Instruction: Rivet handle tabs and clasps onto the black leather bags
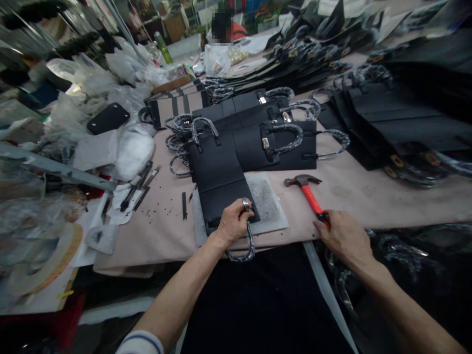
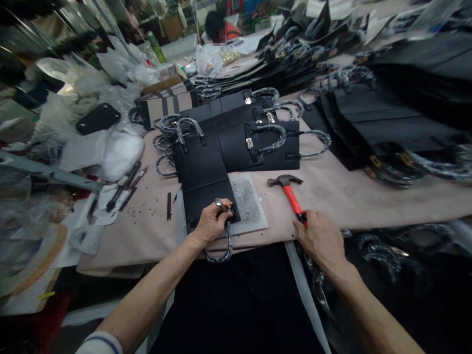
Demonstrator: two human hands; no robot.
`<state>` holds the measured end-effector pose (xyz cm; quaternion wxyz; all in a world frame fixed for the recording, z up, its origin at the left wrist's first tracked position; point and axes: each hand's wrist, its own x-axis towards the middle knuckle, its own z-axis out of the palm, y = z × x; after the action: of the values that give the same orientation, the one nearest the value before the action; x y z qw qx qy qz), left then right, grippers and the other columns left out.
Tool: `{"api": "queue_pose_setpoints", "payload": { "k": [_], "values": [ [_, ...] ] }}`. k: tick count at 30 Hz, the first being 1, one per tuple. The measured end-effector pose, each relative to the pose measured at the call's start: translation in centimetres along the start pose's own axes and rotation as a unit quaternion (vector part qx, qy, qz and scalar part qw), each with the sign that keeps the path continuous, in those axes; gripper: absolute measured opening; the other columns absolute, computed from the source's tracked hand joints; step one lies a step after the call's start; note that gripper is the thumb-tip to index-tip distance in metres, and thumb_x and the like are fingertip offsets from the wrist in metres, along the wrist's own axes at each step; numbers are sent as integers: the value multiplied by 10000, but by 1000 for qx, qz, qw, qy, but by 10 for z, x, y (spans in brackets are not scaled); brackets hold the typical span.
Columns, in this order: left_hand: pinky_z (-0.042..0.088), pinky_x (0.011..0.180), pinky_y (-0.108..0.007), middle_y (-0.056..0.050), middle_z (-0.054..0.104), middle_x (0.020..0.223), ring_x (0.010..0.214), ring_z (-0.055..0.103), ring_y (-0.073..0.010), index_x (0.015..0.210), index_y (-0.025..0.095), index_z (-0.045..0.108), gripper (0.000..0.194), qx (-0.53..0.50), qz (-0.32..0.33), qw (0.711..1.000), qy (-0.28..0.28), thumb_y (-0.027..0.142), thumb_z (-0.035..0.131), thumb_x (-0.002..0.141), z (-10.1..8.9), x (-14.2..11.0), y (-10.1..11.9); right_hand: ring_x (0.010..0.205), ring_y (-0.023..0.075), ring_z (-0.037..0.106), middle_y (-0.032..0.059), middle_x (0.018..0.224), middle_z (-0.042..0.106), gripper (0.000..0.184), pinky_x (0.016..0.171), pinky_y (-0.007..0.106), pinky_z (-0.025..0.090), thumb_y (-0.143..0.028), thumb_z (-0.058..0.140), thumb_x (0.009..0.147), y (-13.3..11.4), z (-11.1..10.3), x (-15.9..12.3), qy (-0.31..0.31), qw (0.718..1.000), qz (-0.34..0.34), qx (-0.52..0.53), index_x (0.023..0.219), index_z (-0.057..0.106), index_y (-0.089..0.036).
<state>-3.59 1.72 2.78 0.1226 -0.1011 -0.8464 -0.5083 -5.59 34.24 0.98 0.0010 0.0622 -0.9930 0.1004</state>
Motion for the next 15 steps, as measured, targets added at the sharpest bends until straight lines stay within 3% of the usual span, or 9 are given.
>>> {"api": "queue_pose_setpoints", "payload": {
  "k": [3,5,6,9,10,11,12,13,15],
  "values": [
    [569,908,-350,-65,737,1008,979,717,-225,947,202,665,164,-7,-15,1000,10,82,636,840,2,-2,-1,695,233,556,87,802,600,209,634,358,436,-373,580,888,-2,-4,3,-60,991,87,87,934,629,-176],
    [566,901,-340,-63,739,994,964,716,-222,930,202,668,156,-10,-22,1000,12,78,639,839,2,-3,1,634,198,531,48,739,575,184,565,319,428,-372,643,824,-10,-13,6,-122,942,172,262,856,609,-194],
    [563,893,-334,-61,739,985,949,714,-220,916,201,669,150,-10,-24,1000,11,76,643,838,1,-3,2,611,176,522,30,730,565,198,539,299,433,-368,673,795,-14,-19,7,-170,887,209,374,859,610,-193],
    [555,852,-319,-49,735,948,881,702,-206,874,200,672,144,-10,-25,1000,12,66,654,827,1,-3,4,516,93,448,-27,711,505,267,462,224,417,-341,739,743,-31,-40,6,-276,680,281,618,911,601,-185],
    [551,837,-314,-45,733,935,862,696,-202,864,200,674,141,-11,-25,1000,15,65,655,826,1,-3,4,479,72,401,-49,683,462,268,428,200,382,-339,746,745,-37,-47,4,-286,645,297,643,895,583,-188],
    [547,824,-310,-41,729,923,845,690,-197,860,199,674,138,-12,-27,999,17,67,656,826,1,-3,3,449,60,358,-67,654,420,266,397,183,340,-357,744,763,-44,-55,1,-282,638,307,647,869,561,-195],
    [543,813,-306,-37,725,910,829,683,-193,858,199,674,133,-13,-29,999,20,71,656,827,2,-4,3,426,56,323,-79,629,386,279,371,177,300,-405,728,797,-51,-63,-2,-265,655,304,639,846,539,-206],
    [539,807,-305,-34,720,898,817,677,-191,857,200,674,127,-13,-32,999,21,77,657,829,2,-4,2,410,60,305,-83,612,369,315,355,183,277,-481,696,837,-58,-71,-6,-244,687,285,622,836,524,-217],
    [533,804,-304,-29,712,882,807,668,-188,853,203,670,118,-14,-37,999,20,87,658,832,3,-5,0,411,90,348,-65,602,403,412,357,218,299,-641,595,896,-70,-90,-12,-181,780,203,563,858,532,-236]
  ]
}}
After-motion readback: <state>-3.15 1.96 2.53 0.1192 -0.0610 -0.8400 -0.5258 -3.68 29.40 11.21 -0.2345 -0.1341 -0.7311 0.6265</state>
